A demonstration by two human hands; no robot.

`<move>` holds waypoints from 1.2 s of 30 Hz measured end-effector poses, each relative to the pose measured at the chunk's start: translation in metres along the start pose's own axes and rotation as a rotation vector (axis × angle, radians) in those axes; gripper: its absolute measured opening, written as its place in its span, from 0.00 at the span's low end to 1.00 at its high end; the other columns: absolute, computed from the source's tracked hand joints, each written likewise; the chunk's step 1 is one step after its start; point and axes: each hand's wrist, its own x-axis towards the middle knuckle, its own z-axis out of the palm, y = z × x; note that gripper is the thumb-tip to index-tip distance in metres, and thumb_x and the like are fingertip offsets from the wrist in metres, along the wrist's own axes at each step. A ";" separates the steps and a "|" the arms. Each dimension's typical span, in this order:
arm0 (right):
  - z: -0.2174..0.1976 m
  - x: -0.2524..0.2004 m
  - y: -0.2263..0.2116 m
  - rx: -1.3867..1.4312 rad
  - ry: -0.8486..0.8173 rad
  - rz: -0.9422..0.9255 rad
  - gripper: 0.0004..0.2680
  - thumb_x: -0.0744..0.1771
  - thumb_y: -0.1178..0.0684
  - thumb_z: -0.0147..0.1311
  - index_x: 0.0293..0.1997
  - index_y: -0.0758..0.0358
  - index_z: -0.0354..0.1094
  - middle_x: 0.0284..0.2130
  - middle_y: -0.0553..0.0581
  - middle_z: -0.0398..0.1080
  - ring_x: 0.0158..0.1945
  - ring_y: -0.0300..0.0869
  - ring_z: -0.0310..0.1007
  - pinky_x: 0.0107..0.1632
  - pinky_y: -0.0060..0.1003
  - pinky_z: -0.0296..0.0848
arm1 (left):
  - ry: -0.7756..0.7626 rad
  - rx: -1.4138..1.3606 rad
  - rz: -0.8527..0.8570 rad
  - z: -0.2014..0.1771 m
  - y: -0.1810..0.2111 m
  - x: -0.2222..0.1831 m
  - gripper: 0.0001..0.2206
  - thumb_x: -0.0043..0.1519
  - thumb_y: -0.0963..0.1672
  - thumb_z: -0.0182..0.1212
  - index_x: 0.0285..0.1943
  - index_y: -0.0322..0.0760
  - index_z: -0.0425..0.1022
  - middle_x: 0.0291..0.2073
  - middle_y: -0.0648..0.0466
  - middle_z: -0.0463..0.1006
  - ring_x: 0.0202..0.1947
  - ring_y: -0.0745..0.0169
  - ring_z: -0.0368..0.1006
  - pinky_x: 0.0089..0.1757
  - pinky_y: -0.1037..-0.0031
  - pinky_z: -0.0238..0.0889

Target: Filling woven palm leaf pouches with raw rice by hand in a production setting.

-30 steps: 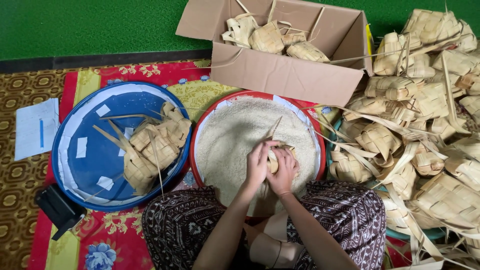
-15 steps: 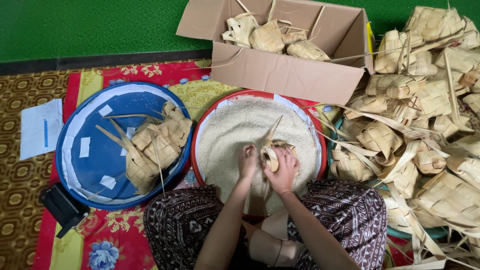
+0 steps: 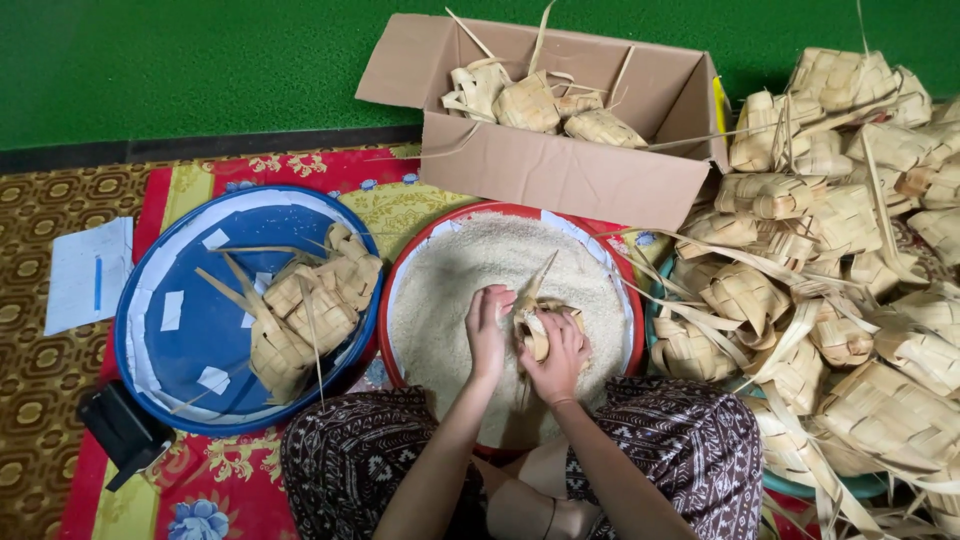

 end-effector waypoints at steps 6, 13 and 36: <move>0.010 0.000 0.011 -0.027 -0.008 -0.016 0.26 0.59 0.38 0.63 0.64 0.36 0.62 0.58 0.43 0.62 0.73 0.41 0.50 0.67 0.59 0.43 | -0.269 0.606 0.341 -0.007 0.006 0.002 0.14 0.72 0.49 0.45 0.47 0.46 0.79 0.39 0.54 0.84 0.47 0.51 0.78 0.52 0.63 0.68; 0.006 0.001 0.004 0.002 -0.013 -0.008 0.26 0.60 0.37 0.62 0.65 0.35 0.61 0.58 0.41 0.60 0.73 0.40 0.49 0.67 0.62 0.42 | 0.063 0.759 0.240 -0.066 -0.074 0.038 0.11 0.70 0.47 0.49 0.47 0.43 0.78 0.40 0.50 0.81 0.48 0.44 0.75 0.52 0.59 0.67; -0.006 0.005 -0.009 -0.014 -0.146 0.026 0.27 0.62 0.33 0.57 0.69 0.29 0.54 0.60 0.41 0.57 0.75 0.38 0.43 0.69 0.67 0.41 | -0.356 0.963 0.199 0.001 -0.021 0.038 0.12 0.69 0.52 0.50 0.51 0.54 0.79 0.45 0.55 0.83 0.54 0.52 0.76 0.54 0.61 0.68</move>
